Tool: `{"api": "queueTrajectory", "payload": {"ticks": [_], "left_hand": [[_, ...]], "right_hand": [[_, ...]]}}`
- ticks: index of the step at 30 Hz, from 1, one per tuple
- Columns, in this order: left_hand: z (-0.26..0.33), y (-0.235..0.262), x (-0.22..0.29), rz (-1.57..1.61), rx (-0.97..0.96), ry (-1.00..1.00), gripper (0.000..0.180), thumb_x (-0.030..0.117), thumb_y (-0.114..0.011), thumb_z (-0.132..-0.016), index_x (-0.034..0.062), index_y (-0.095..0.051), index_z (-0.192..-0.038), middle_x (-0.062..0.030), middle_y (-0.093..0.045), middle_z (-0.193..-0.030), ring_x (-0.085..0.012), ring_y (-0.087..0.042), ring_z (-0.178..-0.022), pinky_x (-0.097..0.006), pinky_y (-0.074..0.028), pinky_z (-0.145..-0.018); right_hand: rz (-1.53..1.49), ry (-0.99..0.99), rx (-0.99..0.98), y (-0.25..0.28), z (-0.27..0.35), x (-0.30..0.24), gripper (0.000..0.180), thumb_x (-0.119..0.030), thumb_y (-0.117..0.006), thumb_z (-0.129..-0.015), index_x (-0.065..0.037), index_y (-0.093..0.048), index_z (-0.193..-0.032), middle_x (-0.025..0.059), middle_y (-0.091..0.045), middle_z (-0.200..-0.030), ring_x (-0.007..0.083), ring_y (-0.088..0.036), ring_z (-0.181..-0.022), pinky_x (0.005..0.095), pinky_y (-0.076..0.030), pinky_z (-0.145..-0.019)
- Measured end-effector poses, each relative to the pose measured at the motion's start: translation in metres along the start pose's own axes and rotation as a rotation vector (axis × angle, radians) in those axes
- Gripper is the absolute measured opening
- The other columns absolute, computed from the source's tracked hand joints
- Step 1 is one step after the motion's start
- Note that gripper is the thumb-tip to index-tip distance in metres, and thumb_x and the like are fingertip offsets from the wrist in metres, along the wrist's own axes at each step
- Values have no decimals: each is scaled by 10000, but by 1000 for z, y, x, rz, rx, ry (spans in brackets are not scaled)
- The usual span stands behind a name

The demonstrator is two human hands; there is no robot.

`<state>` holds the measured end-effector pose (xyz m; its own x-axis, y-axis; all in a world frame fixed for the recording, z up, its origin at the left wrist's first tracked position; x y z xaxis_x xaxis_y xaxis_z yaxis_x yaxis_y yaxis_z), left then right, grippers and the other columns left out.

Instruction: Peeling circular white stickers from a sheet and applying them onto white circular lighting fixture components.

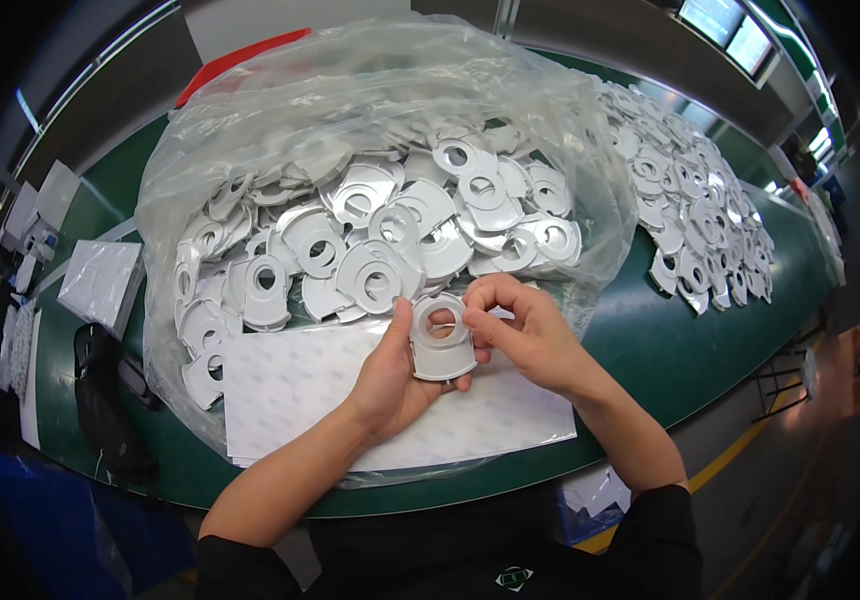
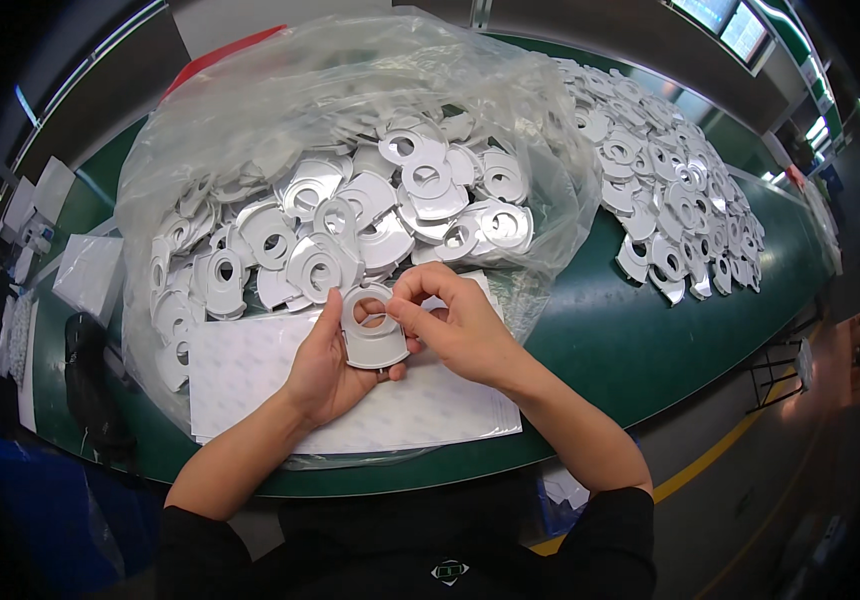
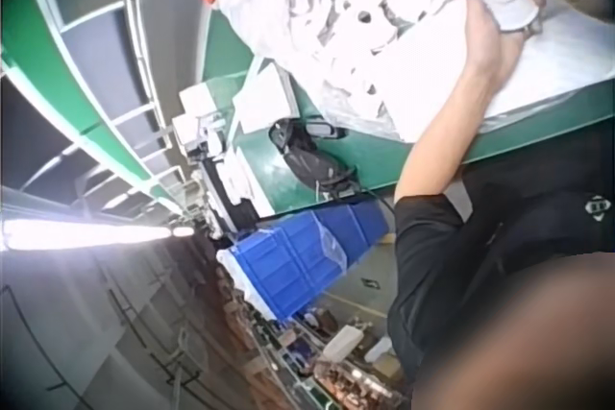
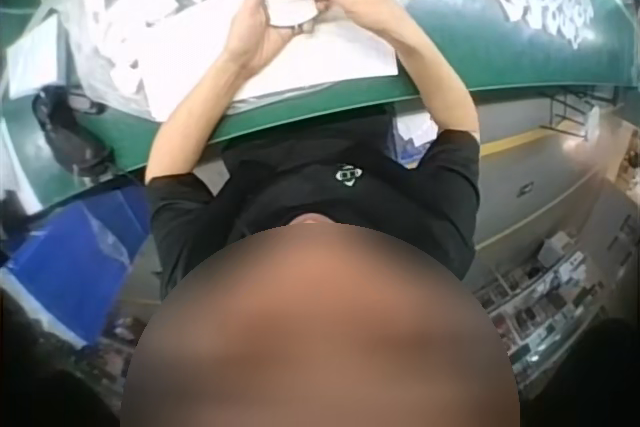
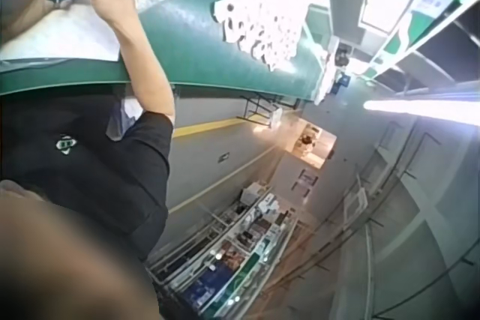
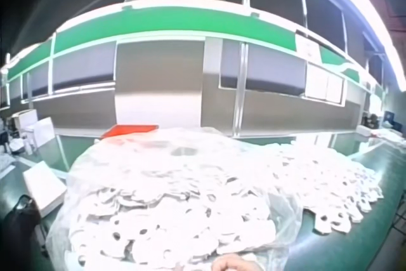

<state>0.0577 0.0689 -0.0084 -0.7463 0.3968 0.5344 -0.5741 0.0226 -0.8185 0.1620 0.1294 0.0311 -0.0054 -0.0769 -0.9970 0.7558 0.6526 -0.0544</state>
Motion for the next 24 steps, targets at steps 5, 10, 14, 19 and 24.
{"api": "queueTrajectory", "payload": {"ticks": [5, 10, 14, 19, 24], "left_hand": [[-1, 1, -1, 2, -12, -2, 639, 539, -123, -971, 55, -485, -1177, -113, -546, -1110, -230, -542, -969, -340, -450, -720], [0, 0, -1, 0, -9, -1, 640, 542, -124, -969, 57, -495, -1159, -112, -543, -1105, -228, -540, -968, -340, -450, -723], [-1, 0, -1, 8, -22, -3, 641, 541, -117, -970, 57, -497, -1151, -112, -543, -1100, -227, -540, -966, -339, -452, -721], [0, 0, -1, 5, -13, 4, 642, 538, -109, -970, 57, -493, -1150, -111, -544, -1096, -224, -541, -962, -339, -456, -716], [-1, 0, -1, 13, -8, 6, 638, 536, -108, -971, 57, -492, -1142, -111, -545, -1091, -223, -544, -950, -340, -460, -712]], "right_hand": [[45, -1, 5, 0, 0, 1, 132, -124, -594, -891, 4, -562, -892, 37, -501, -975, 75, -535, -663, 207, -463, -579], [44, -13, 0, 0, -2, 5, 137, -135, -601, -888, -2, -568, -884, 33, -503, -974, 70, -533, -643, 198, -452, -572], [51, -21, 0, 0, -2, 6, 139, -138, -604, -887, -3, -570, -880, 27, -507, -958, 65, -530, -631, 191, -442, -566], [31, -33, -4, -1, -2, 7, 141, -142, -607, -886, -6, -568, -888, 22, -508, -947, 60, -527, -625, 190, -440, -565], [41, -41, 4, 0, -1, 7, 146, -147, -612, -884, -8, -566, -889, 22, -505, -944, 62, -528, -623, 190, -440, -561]]}}
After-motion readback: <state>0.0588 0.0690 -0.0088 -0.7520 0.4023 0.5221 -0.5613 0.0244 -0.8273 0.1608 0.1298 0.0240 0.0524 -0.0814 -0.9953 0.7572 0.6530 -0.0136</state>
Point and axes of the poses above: each hand's wrist, its own z-axis away from the middle knuckle, its own y-axis out of the back of the hand, x = y × z, the point moved 6 cm from there along -z, towards the middle knuckle
